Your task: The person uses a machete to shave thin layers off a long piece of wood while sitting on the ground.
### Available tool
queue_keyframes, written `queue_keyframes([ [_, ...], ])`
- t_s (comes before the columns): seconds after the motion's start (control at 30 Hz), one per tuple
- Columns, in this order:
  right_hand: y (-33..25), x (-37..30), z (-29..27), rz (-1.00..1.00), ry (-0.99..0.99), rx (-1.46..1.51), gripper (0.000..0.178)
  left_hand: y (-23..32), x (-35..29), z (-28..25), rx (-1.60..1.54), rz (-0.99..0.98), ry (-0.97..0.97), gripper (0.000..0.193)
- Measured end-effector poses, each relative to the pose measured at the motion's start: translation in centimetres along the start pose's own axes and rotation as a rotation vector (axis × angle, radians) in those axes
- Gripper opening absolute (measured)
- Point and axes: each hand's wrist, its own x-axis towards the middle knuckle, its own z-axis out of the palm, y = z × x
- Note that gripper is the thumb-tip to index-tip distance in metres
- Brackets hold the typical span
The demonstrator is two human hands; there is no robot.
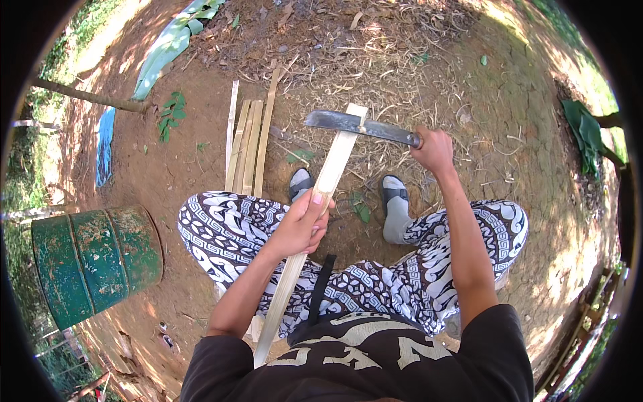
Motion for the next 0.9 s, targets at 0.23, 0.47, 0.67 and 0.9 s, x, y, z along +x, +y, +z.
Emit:
queue_keyframes([
  [0.23, -7.7, -1.9, -1.0, 0.278, -0.092, 0.217, 0.011, 0.2, 0.4, -0.4, -0.014, 0.108, 0.09, 0.04],
  [0.47, -9.3, -2.6, -0.6, -0.099, -0.179, 0.111, 0.011, 0.3, 1.4, 0.2, -0.065, 0.038, 0.087, 0.039],
  [0.67, -10.1, -2.4, -0.1, -0.253, -0.252, 0.108, 0.013, 0.4, 0.5, -0.3, -0.03, 0.05, 0.073, 0.038],
  [0.9, 11.5, 2.3, 1.8, 0.704, 0.077, -0.003, 0.03, 0.2, -0.4, -1.3, 0.065, 0.052, 0.048, 0.038],
])
